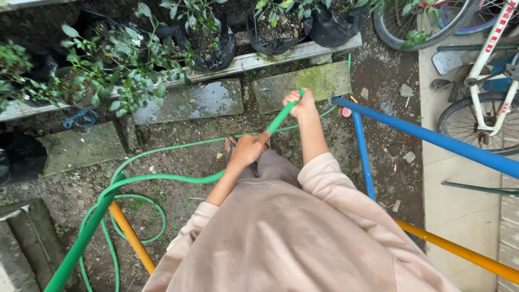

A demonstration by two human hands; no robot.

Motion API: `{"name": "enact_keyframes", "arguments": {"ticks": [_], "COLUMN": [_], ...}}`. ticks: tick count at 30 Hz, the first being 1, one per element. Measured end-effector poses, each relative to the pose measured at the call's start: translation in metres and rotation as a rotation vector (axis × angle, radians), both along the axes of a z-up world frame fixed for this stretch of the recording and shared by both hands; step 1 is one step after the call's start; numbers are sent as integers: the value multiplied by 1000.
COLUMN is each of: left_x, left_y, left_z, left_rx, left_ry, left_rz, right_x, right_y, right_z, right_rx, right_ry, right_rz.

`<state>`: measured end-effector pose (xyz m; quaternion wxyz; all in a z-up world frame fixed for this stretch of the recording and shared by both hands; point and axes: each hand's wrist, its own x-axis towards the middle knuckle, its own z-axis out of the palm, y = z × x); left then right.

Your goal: Water the plants in the garden using a hose.

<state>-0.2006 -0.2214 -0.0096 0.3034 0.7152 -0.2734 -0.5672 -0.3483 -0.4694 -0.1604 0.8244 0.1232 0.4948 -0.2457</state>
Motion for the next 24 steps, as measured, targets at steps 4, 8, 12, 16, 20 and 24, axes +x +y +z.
{"name": "enact_keyframes", "arguments": {"ticks": [4,8,12,16,20,24], "left_x": [-22,-33,-40,-30,-23,-20], "left_y": [4,5,7,2,-2,-11], "left_z": [-27,-31,-32,-15,-11,-17], "left_rx": [20,8,-26,-29,-24,-63], "left_ry": [-63,-27,-59,-37,-48,-24], "left_rz": [-84,-109,-103,-105,-124,-159], "right_x": [-40,-59,-59,-53,-57,-62], "right_y": [6,11,10,11,10,7], "right_z": [-23,-23,-12,-7,-11,-6], "right_rx": [54,88,90,101,71,71], "right_ry": [-6,-14,10,57,44,59], "right_rz": [-93,-103,-97,-102,-136,-213]}}
